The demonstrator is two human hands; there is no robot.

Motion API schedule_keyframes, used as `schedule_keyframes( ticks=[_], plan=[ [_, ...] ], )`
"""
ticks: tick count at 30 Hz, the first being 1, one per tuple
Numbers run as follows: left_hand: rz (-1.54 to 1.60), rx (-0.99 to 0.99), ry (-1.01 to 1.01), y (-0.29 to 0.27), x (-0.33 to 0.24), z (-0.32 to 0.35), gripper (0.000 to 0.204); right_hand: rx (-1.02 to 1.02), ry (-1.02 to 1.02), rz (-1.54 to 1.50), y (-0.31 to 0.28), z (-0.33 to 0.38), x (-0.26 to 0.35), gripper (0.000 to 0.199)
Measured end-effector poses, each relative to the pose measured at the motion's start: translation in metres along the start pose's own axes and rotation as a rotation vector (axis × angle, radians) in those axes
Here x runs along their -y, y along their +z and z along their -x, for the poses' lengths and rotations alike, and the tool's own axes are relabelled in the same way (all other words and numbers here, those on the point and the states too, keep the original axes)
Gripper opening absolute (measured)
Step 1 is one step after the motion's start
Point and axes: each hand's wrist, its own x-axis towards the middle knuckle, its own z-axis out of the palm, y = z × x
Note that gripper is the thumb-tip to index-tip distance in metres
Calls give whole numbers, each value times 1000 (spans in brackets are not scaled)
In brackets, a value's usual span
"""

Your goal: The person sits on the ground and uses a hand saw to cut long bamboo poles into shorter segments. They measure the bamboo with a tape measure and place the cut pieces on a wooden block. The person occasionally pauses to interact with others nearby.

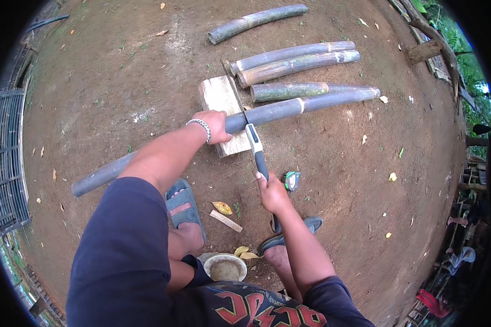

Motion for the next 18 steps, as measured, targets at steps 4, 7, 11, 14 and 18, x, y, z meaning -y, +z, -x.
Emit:
schedule_keyframes(
  ticks=[4,7,11,14,18],
  plan=[
    [-38,25,115,24,6,23,53,72,26,-43,12,44,-16,50],
    [-41,6,87,21,8,31,54,29,36,-53,35,43,-14,48],
    [-59,-10,-29,-15,33,23,61,-14,-11,-60,34,-3,26,48],
    [-15,-89,-105,-22,59,12,62,-15,-59,-52,36,-28,51,48],
    [48,-110,-195,-13,54,6,60,-8,-51,-36,35,-34,56,47]
  ],
)
